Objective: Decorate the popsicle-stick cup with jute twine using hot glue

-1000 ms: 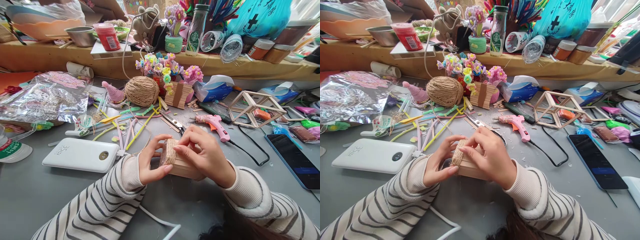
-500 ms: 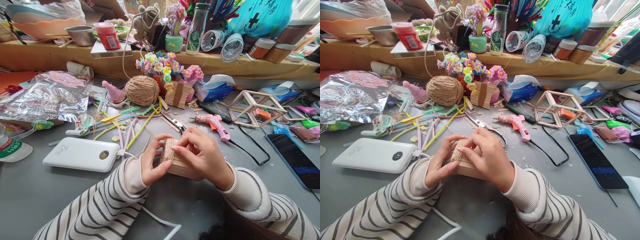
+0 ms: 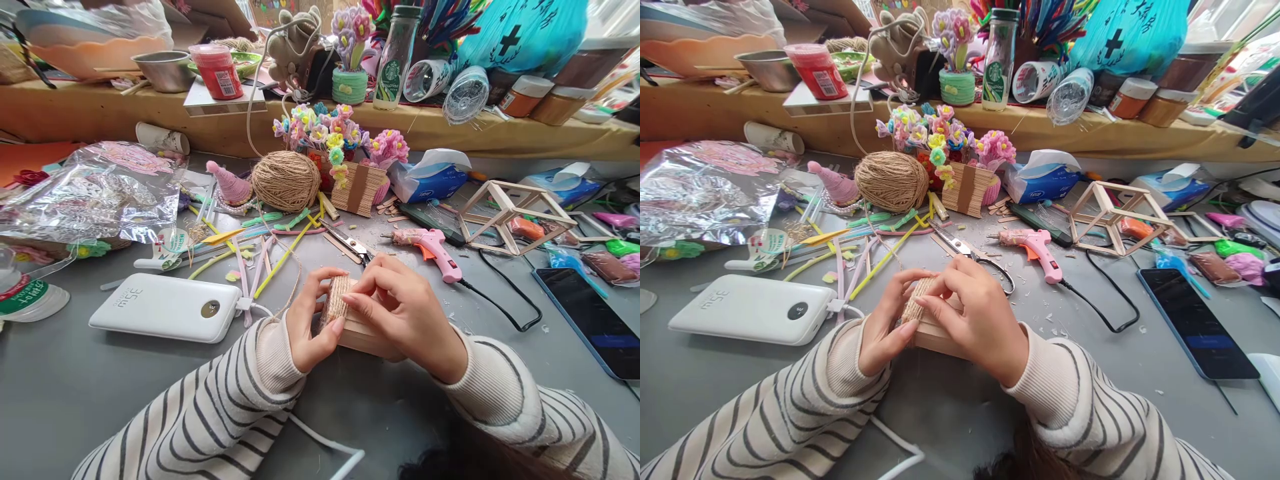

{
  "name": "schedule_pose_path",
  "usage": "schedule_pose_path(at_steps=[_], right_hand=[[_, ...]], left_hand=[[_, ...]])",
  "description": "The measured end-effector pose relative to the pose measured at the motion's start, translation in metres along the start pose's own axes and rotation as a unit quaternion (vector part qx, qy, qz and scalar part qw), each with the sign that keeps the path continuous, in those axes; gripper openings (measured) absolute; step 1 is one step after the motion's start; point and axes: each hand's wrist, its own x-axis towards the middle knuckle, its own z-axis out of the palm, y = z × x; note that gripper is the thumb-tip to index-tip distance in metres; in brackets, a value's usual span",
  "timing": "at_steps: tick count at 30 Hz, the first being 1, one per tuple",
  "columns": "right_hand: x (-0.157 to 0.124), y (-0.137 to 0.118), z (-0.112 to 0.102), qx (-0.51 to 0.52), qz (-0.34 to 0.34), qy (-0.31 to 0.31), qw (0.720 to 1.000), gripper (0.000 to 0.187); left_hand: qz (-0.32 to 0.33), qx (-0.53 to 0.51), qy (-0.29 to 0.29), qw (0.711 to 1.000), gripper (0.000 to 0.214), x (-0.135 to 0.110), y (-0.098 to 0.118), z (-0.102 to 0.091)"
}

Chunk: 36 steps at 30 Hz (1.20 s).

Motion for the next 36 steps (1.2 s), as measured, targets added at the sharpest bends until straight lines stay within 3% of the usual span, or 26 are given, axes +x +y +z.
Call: schedule_pose_path(at_steps=[13,16,20,29,36], right_hand=[[0.003,0.002,-0.007,0.050,0.062,-0.016,0.997,0.007],[0.006,0.003,-0.017,0.021,0.037,-0.016,0.999,0.007],[0.007,0.002,-0.032,-0.047,-0.052,-0.058,0.996,0.011],[0.004,-0.003,-0.043,-0.095,-0.095,-0.113,0.985,0.010],[0.006,-0.010,-0.064,-0.139,-0.091,-0.086,0.982,0.009]], left_hand=[[0.001,0.020,0.007,1.000,0.048,0.000,-0.002,0.000],[-0.001,0.016,0.010,1.000,0.049,-0.001,-0.002,0.001],[0.009,0.020,0.026,0.999,0.049,-0.002,-0.002,0.002],[0.125,0.079,0.082,0.986,0.061,-0.006,-0.001,0.006],[0.201,0.105,0.118,0.967,0.066,-0.008,0.000,0.003]])
